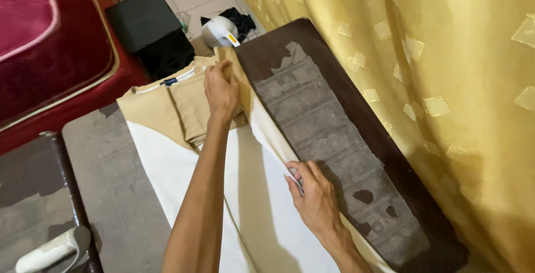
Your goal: The person uses a lint roller to remove debris from a shirt, then folds the shirt into a compact rectangular shape and runs the lint roller over it again.
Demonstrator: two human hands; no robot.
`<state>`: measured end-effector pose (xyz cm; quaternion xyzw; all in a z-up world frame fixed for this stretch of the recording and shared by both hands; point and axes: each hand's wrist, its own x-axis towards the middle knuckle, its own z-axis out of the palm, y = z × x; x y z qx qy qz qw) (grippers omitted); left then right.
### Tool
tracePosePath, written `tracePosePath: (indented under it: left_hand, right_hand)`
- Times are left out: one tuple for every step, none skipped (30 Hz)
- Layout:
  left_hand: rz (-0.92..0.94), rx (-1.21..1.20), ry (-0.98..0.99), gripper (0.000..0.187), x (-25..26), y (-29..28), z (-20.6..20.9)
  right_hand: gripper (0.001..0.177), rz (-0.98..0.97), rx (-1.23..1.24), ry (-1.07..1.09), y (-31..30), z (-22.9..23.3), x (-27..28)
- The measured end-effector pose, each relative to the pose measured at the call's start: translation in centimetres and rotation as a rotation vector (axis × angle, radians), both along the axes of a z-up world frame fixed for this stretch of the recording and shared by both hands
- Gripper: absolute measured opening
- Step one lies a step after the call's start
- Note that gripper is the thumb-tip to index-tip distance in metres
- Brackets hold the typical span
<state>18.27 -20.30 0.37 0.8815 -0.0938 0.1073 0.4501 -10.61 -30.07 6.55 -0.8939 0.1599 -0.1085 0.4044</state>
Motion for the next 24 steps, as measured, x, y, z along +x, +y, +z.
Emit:
tracePosePath:
  left_hand:
    - [0.007,0.0,0.004,0.035,0.1,0.6,-0.3]
    - [0.016,0.0,0.01,0.035,0.1,1.3,-0.7]
    - [0.025,0.0,0.016,0.036,0.1,1.8,-1.2]
    - [0.029,-0.008,-0.003,0.036,0.1,2.5,-1.6]
    - [0.032,-0.015,-0.022,0.037,0.0,3.0,-2.1]
    - [0.034,-0.022,-0.042,0.037,0.0,3.6,-2.5]
    - [0.044,-0.024,-0.036,0.038,-0.1,4.2,-2.8]
    - [0.048,-0.028,-0.031,0.039,-0.2,4.6,-3.1]
    - [0.052,-0.031,-0.025,0.04,-0.3,5.0,-3.3]
    - [0.055,-0.043,-0.024,0.04,-0.3,5.3,-3.5]
    - [0.059,-0.055,-0.022,0.039,-0.2,5.6,-3.5]
    - [0.058,-0.064,-0.016,0.039,-0.3,5.9,-3.6]
    - [0.056,-0.061,-0.008,0.039,-0.4,6.2,-3.5]
    - [0.053,-0.06,0.0,0.04,-0.5,6.5,-3.4]
    - [0.051,-0.06,0.008,0.04,-0.5,6.6,-3.2]
    - [0.045,-0.052,0.031,0.039,-0.5,6.7,-3.1]
    - [0.04,-0.045,0.055,0.039,-0.4,6.9,-2.9]
    - [0.036,-0.035,0.079,0.038,-0.4,7.1,-2.8]
    - [0.021,-0.047,0.071,0.039,-0.3,7.4,-2.7]
    - [0.005,-0.059,0.065,0.039,-0.2,7.8,-2.6]
    - [-0.011,-0.071,0.06,0.04,-0.2,8.0,-2.6]
    - [-0.012,-0.08,0.067,0.04,-0.1,8.3,-2.5]
    - [-0.013,-0.089,0.075,0.04,-0.1,8.6,-2.3]
    - [-0.016,-0.099,0.083,0.04,-0.1,8.8,-2.2]
  right_hand:
    - [0.03,0.013,0.006,0.019,0.3,0.0,0.0]
    - [0.029,0.029,0.01,0.04,0.6,0.0,-0.1]
    - [0.028,0.044,0.015,0.062,0.9,0.0,-0.2]
    - [0.029,0.068,0.015,0.013,1.3,0.0,-0.2]
    - [0.03,0.092,0.016,-0.035,1.7,-0.1,-0.3]
    - [0.031,0.114,0.018,-0.084,2.1,-0.1,-0.3]
    - [0.031,0.134,0.009,-0.083,2.5,-0.1,-0.4]
    - [0.03,0.148,-0.001,-0.084,2.8,-0.1,-0.4]
    - [0.03,0.162,-0.01,-0.084,3.2,-0.1,-0.4]
    - [0.03,0.184,-0.008,-0.083,3.5,-0.1,-0.3]
    - [0.03,0.207,-0.005,-0.082,3.8,-0.1,-0.2]
    - [0.031,0.225,0.0,-0.078,4.1,-0.1,-0.2]
    - [0.031,0.233,0.021,-0.07,4.5,-0.2,-0.3]
    - [0.031,0.24,0.039,-0.062,4.7,-0.2,-0.3]
    - [0.031,0.248,0.057,-0.055,4.9,-0.2,-0.3]
    - [0.031,0.254,0.066,-0.053,5.1,-0.3,-0.3]
    - [0.031,0.26,0.075,-0.052,5.2,-0.4,-0.3]
    - [0.031,0.267,0.086,-0.049,5.4,-0.5,-0.3]
    - [0.031,0.271,0.084,-0.063,5.5,-0.6,-0.2]
    - [0.031,0.274,0.083,-0.073,5.6,-0.7,-0.2]
    - [0.03,0.277,0.081,-0.083,5.7,-0.7,-0.3]
    - [0.031,0.277,0.094,-0.065,5.8,-0.7,-0.2]
    - [0.031,0.276,0.106,-0.047,5.9,-0.7,-0.2]
    - [0.031,0.274,0.118,-0.028,6.0,-0.6,-0.2]
